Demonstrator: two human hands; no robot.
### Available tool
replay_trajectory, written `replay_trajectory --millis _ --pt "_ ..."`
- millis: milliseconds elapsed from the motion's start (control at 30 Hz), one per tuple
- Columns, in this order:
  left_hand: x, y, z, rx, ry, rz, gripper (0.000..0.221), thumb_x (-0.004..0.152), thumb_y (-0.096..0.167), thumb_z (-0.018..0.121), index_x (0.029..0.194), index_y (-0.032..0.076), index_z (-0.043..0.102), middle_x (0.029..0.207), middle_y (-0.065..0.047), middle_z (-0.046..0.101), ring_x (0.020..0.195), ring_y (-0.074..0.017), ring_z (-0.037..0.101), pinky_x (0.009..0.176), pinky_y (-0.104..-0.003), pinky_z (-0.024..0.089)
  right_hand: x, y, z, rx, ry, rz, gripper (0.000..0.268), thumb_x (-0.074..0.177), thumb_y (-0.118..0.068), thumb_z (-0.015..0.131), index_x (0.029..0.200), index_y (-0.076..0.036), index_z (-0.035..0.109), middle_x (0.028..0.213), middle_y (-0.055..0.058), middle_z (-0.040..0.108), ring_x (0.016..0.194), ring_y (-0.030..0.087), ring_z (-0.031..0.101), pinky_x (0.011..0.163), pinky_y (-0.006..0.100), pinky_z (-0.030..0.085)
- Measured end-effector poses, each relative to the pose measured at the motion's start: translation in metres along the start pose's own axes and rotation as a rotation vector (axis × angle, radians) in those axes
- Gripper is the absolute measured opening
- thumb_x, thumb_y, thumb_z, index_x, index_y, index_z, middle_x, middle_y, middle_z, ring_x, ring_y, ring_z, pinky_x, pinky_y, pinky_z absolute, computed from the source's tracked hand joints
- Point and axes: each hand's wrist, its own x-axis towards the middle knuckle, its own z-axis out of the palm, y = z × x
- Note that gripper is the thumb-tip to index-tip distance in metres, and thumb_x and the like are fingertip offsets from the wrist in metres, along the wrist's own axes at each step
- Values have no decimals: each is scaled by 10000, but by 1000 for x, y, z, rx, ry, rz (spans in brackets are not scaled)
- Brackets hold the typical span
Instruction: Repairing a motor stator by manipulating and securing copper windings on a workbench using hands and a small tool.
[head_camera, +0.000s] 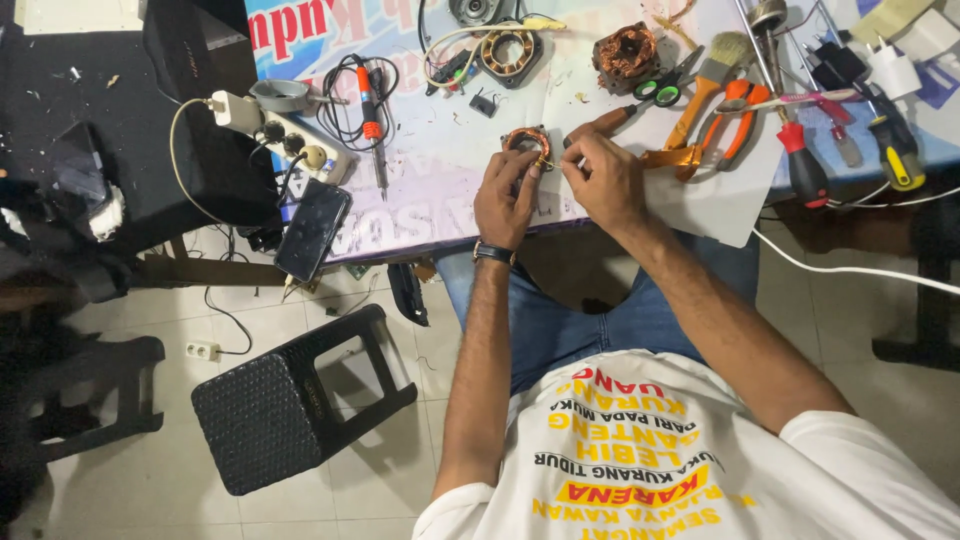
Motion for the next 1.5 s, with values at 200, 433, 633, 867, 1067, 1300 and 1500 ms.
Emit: replay_trajectory --millis 200,433,633,867,1067,1300,1500 --pt "-4 -4 7 44 81 73 291 985 236 670 1270 227 725 1072 -83 734 898 -303 754 805 -408 616 3 -8 11 -26 -22 -19 183 845 -54 852 917 -116 695 789 72 717 667 264 714 586 360 561" --pt "-7 -12 16 155 138 156 392 980 221 660 1372 203 656 1082 -106 739 872 -327 757 765 -449 624 2 0 22 -53 -20 0 209 829 -79 858 890 -164 677 764 18 705 688 237 717 605 337 567" --pt "-4 -3 15 388 148 152 495 962 302 653 1451 266 580 1032 -24 741 826 -252 757 717 -386 625 4 6 27 -55 -48 5 222 831 -77 856 912 -162 669 782 24 716 702 245 726 612 341 572" --pt "-1 -4 13 163 73 -2 563 955 213 703 1490 267 533 1112 -55 779 964 -323 765 809 -443 619 12 1 17 -60 -77 -2 229 841 -121 861 930 -172 657 808 30 718 749 262 733 653 370 580" --pt "-5 -7 18 -7 133 -5 485 951 204 720 1415 286 604 1110 -24 787 1017 -301 755 845 -426 600 17 -5 6 -61 -129 64 206 849 -128 853 932 -189 674 819 16 729 755 239 737 670 353 581" --pt "-3 -1 19 129 109 -78 415 963 217 703 1368 257 620 1116 -53 783 1014 -324 755 866 -473 604 25 -9 -1 -7 -205 79 170 884 -91 828 958 -159 691 834 51 730 784 277 739 678 357 582" --pt "11 9 11 270 -57 -160 556 927 216 708 1450 254 521 1116 -19 793 1036 -348 751 890 -538 588 44 -7 -5 70 -323 -17 170 869 3 812 930 -108 699 822 88 733 769 305 739 692 385 584"
